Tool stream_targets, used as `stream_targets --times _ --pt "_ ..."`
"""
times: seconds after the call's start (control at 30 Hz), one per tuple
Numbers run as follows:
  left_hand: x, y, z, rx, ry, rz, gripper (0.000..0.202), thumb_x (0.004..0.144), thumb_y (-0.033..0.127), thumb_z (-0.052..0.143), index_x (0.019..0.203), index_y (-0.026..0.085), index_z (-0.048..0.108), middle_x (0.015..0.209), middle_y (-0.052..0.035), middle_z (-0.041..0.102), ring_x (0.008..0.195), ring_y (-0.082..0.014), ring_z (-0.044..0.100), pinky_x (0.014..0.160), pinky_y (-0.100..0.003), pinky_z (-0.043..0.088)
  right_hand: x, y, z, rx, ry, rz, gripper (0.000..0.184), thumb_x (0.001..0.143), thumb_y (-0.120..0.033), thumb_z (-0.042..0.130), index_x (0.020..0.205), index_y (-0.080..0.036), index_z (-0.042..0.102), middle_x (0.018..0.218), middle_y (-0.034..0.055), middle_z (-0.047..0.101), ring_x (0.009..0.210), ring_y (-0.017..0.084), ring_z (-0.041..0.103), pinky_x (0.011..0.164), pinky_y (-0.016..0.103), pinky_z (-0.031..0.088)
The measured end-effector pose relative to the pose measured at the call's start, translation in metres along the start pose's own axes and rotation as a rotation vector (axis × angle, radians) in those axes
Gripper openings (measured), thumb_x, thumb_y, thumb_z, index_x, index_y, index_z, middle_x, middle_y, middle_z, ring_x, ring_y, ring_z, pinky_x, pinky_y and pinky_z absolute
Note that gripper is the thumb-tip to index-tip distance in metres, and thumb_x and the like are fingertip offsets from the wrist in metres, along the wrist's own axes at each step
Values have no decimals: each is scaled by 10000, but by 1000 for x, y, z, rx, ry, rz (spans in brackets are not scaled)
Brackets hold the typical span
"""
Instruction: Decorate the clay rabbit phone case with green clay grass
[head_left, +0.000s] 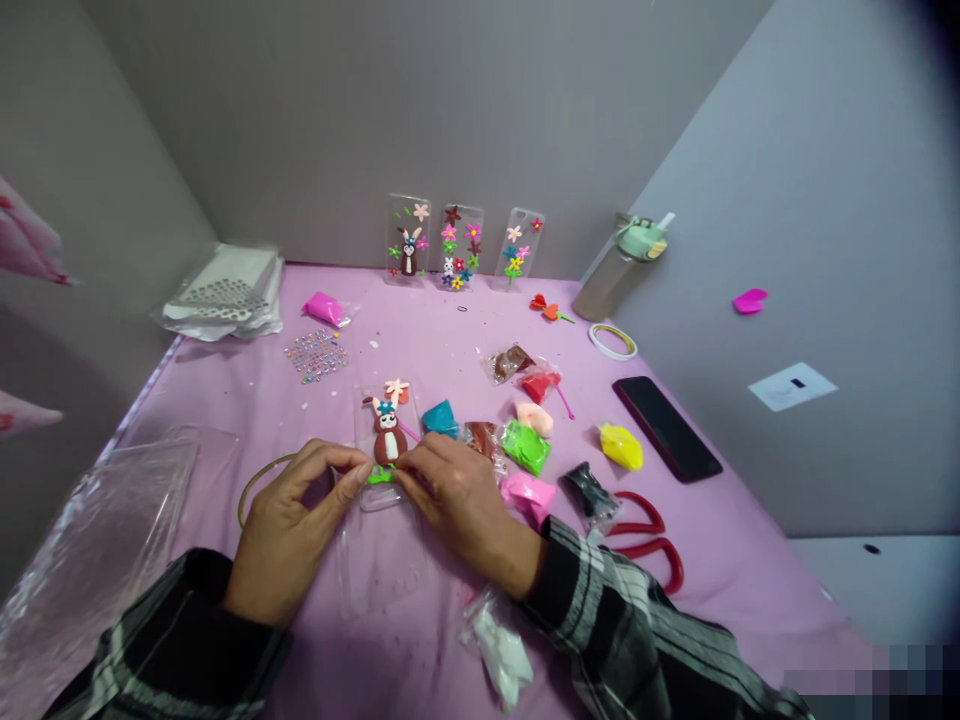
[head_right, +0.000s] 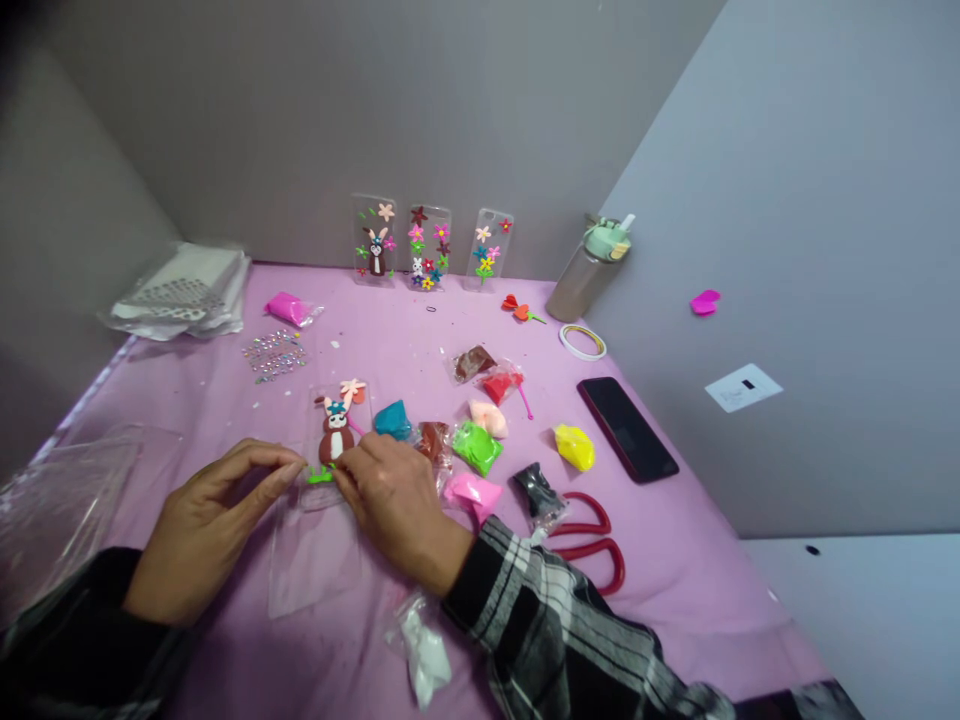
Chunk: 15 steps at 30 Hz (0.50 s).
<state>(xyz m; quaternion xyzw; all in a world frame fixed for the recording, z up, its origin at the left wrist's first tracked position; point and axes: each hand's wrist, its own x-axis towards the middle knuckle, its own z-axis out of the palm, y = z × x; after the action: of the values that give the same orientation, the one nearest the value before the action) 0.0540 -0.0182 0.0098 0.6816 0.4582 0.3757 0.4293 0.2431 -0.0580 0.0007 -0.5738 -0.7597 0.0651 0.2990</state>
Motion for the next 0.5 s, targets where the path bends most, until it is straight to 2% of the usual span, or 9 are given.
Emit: stream_targets --times 0.2,0.5 --pt "0 2 0 -9 -4 3 144 899 387 669 842 256 687 888 20 656 885 -180 605 842 -283 432 1 -2 2 -120 -24 -19 157 994 -234 615 891 -156 704 826 54 680 731 175 567 624 307 372" --pt "-1 1 -1 -17 5 15 142 900 398 672 848 267 685 898 24 658 898 -183 607 856 -286 435 1 -3 4 -161 -7 -49 154 998 -232 611 889 -165 697 814 53 685 728 179 567 612 320 362"
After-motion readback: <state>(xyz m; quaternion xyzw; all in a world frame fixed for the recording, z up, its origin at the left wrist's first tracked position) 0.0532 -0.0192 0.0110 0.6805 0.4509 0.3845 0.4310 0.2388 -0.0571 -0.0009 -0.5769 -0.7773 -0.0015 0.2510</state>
